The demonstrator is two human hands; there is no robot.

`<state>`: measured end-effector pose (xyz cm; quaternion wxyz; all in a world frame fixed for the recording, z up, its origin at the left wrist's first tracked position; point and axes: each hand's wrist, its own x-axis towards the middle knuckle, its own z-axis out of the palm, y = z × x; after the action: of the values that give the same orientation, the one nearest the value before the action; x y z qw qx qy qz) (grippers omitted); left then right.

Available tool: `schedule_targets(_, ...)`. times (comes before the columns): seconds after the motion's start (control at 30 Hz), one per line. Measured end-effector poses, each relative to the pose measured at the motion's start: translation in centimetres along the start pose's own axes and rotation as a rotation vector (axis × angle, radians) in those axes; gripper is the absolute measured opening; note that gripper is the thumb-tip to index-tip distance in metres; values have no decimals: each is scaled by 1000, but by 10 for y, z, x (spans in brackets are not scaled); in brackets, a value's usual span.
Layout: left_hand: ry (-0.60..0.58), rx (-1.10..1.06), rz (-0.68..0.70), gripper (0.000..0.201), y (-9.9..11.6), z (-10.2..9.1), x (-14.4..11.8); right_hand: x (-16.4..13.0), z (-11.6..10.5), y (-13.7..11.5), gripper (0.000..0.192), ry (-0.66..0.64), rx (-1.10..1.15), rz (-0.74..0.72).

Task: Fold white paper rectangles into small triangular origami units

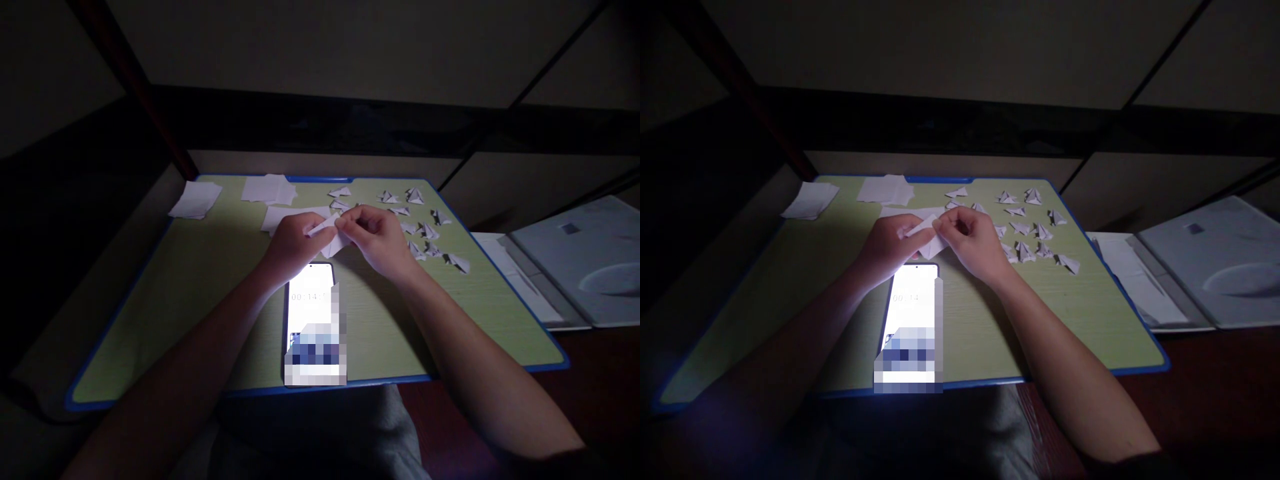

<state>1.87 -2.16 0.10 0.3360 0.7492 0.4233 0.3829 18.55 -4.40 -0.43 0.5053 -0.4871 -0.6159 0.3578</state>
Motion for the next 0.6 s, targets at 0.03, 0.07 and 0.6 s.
schedule_targets(0.03, -8, -13, -4, 20, 0, 0, 0, 0, 0, 0, 31, 3, -6, -1)
schedule_targets(0.07, -17, -34, -10, 20, 0, 0, 0, 0, -1, 0, 32, 7, -17, -4)
schedule_targets(0.6, 29, -209, -84, 13, 3, -2, 2, 1, 1, 1, 38, -16, 59, 14)
